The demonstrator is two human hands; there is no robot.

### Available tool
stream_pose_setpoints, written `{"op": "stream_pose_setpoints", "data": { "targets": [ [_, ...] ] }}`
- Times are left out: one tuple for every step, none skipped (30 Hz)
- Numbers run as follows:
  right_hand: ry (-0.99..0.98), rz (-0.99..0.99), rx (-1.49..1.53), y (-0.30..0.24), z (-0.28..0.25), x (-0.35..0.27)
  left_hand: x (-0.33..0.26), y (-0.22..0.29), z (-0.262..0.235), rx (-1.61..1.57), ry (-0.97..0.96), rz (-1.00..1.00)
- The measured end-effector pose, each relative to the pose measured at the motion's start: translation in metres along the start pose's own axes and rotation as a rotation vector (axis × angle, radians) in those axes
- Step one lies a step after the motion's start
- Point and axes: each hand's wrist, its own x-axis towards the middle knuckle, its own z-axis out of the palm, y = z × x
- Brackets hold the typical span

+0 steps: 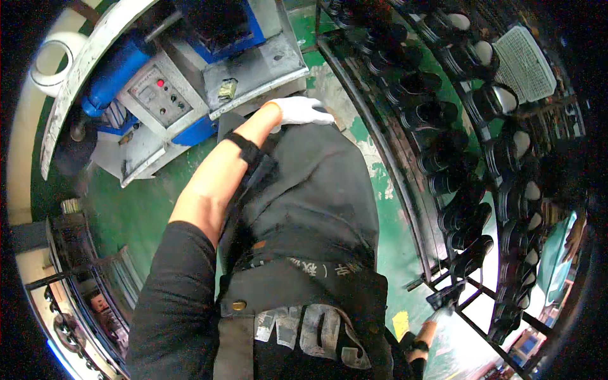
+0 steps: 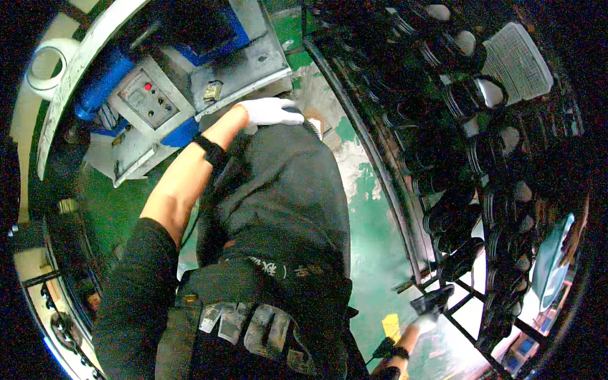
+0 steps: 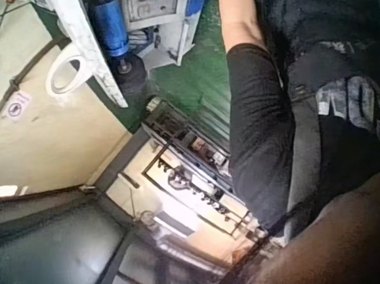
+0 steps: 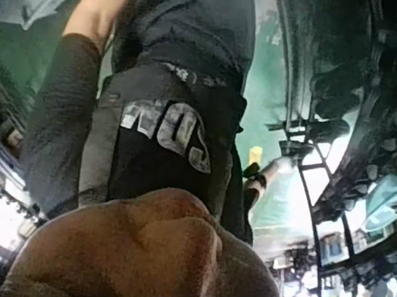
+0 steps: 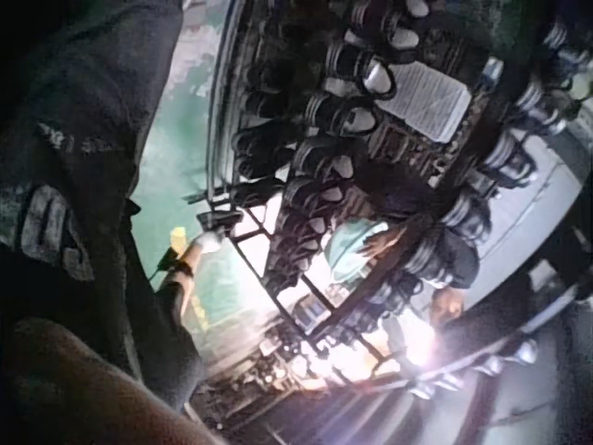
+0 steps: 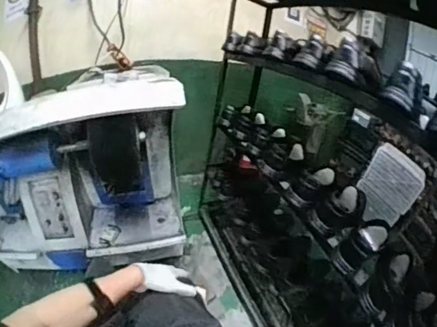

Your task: Polishing black leather shoes using a rotating brush machine in a factory.

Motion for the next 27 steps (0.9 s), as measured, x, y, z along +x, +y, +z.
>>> {"op": "stream_pose_setpoints", "data": {
  "targets": [
    [-0.024,0.042,0.053,0.000,-0.001,-0.013,-0.004,0.004,-0.010,0.022,0.022,-0.061],
    [-0.024,0.029,0.052,-0.002,0.004,-0.028,-0.002,-0.003,-0.015,0.027,0.038,-0.089],
    [-0.116,0.068,0.165,-0.005,0.011,-0.044,-0.003,-0.013,-0.022,0.032,0.055,-0.120],
    [-0.214,0.100,0.273,-0.017,0.019,-0.060,-0.001,-0.036,-0.016,0.031,0.166,-0.011],
    [-0.297,0.145,0.376,-0.022,0.020,-0.078,-0.003,-0.034,-0.015,0.017,0.166,-0.006],
    [-0.386,0.189,0.486,-0.029,0.026,-0.093,-0.010,-0.027,-0.019,0.026,0.410,0.065],
    [-0.478,0.229,0.593,-0.043,0.034,-0.108,-0.017,-0.023,-0.029,0.032,0.657,0.133],
    [-0.549,0.158,0.451,-0.061,0.040,-0.122,-0.028,-0.019,-0.044,0.041,0.818,0.157],
    [-0.610,0.086,0.304,-0.082,0.044,-0.131,-0.039,-0.012,-0.059,0.048,0.975,0.184],
    [-0.628,0.154,0.344,-0.097,0.053,-0.132,-0.050,-0.006,-0.070,0.110,1.063,0.233],
    [-0.656,0.223,0.380,-0.107,0.066,-0.132,-0.055,-0.010,-0.074,0.178,1.114,0.263],
    [-0.673,0.252,0.533,-0.086,0.076,-0.105,-0.049,-0.007,-0.076,0.224,1.084,0.234],
    [-0.628,0.114,0.563,-0.056,0.081,-0.066,-0.039,-0.005,-0.075,0.260,1.053,0.222],
    [-0.648,0.027,0.574,-0.064,0.091,-0.065,-0.037,-0.021,-0.066,0.282,0.907,0.124],
    [-0.659,-0.061,0.584,-0.082,0.099,-0.065,-0.037,-0.037,-0.055,0.279,0.914,0.117],
    [-0.725,-0.208,0.457,-0.129,0.113,-0.087,-0.051,-0.068,-0.039,0.289,0.915,0.011],
    [-0.790,-0.365,0.328,-0.197,0.115,-0.123,-0.071,-0.103,-0.021,0.294,0.917,-0.103],
    [-0.877,-0.060,0.644,-0.238,0.110,-0.139,-0.081,-0.125,-0.003,0.282,0.993,-0.128],
    [-0.782,-0.402,0.465,-0.265,0.106,-0.151,-0.087,-0.145,0.019,0.289,0.926,-0.272],
    [-0.799,-0.401,0.453,-0.290,0.100,-0.158,-0.097,-0.149,0.026,0.105,0.686,-0.346],
    [-0.820,-0.401,0.439,-0.317,0.093,-0.166,-0.108,-0.152,0.035,-0.079,0.443,-0.416],
    [-0.862,-0.418,0.508,-0.353,0.090,-0.190,-0.119,-0.161,0.047,-0.146,0.516,-0.356],
    [-0.900,-0.434,0.577,-0.378,0.089,-0.211,-0.127,-0.168,0.058,-0.212,0.590,-0.291],
    [-0.930,-0.460,0.564,-0.382,0.101,-0.194,-0.131,-0.164,0.061,-0.171,0.734,-0.213],
    [-0.977,-0.498,0.575,-0.404,0.106,-0.213,-0.136,-0.168,0.064,-0.173,0.733,-0.241],
    [-0.992,-0.521,0.542,-0.420,0.113,-0.221,-0.138,-0.171,0.067,-0.038,0.764,-0.191],
    [-0.954,-0.564,0.553,-0.434,0.096,-0.221,-0.133,-0.156,0.052,0.113,0.821,-0.081]
  ]
}}
